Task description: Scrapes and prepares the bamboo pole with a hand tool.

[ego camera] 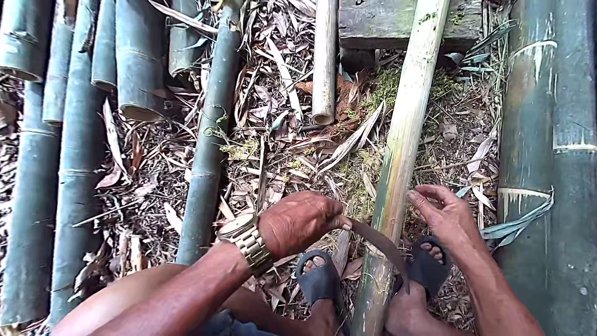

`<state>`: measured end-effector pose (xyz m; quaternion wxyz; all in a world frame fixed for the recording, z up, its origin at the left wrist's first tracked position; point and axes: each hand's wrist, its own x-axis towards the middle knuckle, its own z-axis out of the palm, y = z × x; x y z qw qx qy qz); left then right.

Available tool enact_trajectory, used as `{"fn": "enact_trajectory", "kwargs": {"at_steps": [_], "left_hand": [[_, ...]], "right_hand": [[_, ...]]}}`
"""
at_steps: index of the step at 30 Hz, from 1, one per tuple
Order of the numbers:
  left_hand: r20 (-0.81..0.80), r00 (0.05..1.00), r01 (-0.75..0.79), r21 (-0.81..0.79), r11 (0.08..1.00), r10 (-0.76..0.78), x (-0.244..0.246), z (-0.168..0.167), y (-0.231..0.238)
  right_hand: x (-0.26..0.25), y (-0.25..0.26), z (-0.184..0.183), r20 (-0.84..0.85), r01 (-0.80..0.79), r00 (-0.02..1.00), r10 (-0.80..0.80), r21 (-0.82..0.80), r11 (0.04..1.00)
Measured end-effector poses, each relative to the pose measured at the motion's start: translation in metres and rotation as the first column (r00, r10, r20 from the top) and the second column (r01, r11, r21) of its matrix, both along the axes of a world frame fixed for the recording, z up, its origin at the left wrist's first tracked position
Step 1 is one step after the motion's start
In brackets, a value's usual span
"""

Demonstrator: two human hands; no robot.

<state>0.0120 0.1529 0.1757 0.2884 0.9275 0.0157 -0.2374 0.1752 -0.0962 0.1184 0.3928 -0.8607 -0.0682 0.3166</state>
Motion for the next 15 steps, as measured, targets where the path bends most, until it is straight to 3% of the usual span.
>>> {"fn": "enact_trajectory", "kwargs": {"at_steps": [4,8,12,15], "left_hand": [[0.094,0.994,0.045,0.119,0.992,-0.056,-0.008,0.018,0.011],[0.114,0.992,0.047,0.112,0.993,-0.059,0.004,0.01,0.007],[-0.025,0.996,0.084,0.073,0.994,-0.082,0.014,0.006,0.014],[-0.015,0.999,0.049,0.056,0.997,-0.048,0.011,0.004,0.022]], "right_hand": [[-0.029,0.029,-0.035,-0.261,0.15,0.956,-0.132,0.05,0.987],[-0.044,0.037,-0.051,-0.349,0.279,0.902,-0.253,0.028,0.96],[-0.04,0.032,-0.05,-0.451,0.34,0.852,-0.265,0.094,0.936],[-0.03,0.02,-0.05,-0.582,0.387,0.786,-0.209,0.198,0.901]]}}
